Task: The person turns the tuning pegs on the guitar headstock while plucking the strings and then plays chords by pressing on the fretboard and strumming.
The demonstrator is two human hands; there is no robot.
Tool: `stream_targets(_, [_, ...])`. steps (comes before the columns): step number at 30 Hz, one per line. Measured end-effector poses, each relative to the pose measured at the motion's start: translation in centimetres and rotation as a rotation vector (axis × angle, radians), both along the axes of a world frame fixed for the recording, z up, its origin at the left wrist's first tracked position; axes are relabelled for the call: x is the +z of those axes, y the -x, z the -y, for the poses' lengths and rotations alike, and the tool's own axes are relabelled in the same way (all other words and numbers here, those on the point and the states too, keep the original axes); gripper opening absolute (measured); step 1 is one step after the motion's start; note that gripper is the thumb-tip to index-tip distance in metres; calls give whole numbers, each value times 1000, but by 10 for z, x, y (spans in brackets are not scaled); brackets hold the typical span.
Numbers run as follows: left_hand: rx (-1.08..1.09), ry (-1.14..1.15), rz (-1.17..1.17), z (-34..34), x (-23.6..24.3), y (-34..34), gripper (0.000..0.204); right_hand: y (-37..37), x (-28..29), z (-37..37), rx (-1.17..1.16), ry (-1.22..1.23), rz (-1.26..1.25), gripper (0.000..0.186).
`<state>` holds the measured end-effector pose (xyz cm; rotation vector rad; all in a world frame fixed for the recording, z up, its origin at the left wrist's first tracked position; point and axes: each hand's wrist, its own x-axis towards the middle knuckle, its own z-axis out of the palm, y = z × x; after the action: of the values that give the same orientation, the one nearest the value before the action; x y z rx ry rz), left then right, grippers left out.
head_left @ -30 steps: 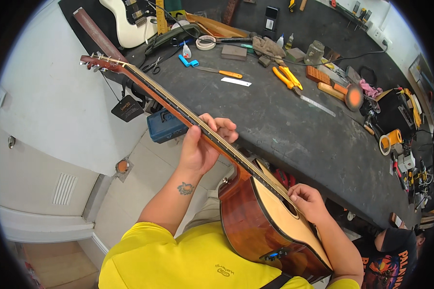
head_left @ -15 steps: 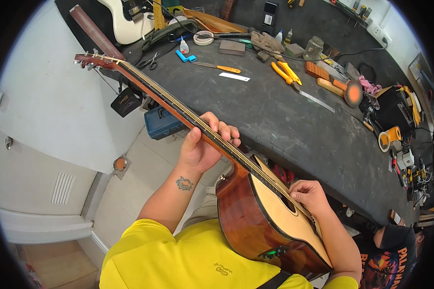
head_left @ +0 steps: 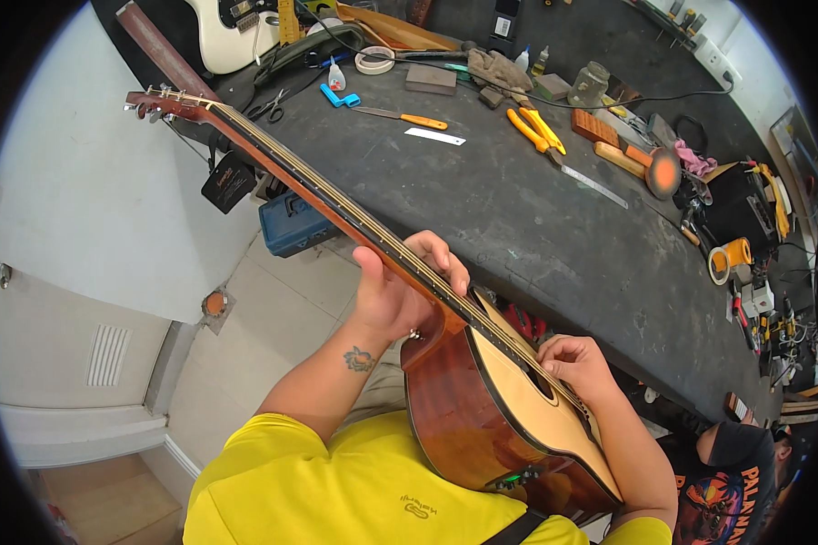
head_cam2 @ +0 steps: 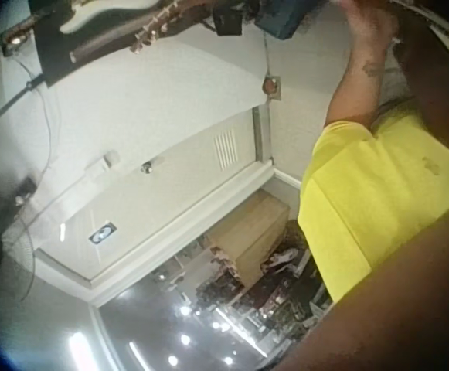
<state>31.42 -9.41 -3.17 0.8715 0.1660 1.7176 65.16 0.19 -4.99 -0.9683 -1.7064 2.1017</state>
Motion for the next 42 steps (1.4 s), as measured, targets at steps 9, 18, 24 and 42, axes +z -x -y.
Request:
stream_targets(9, [-67, -146, 265, -7, -16, 20, 55, 2, 3, -1, 17, -2, -14, 8])
stream_targets(18, [-217, -32, 23, -7, 1, 17, 45, -3, 3, 0, -12, 60, 5, 7])
stream_targets(24, [-56, -16, 128, -5, 2, 14, 45, -3, 4, 1, -15, 76, -12, 7])
stream_targets(42, [17, -282, 153, -18, 10, 64, 39, -4, -3, -4, 9, 59, -45, 9])
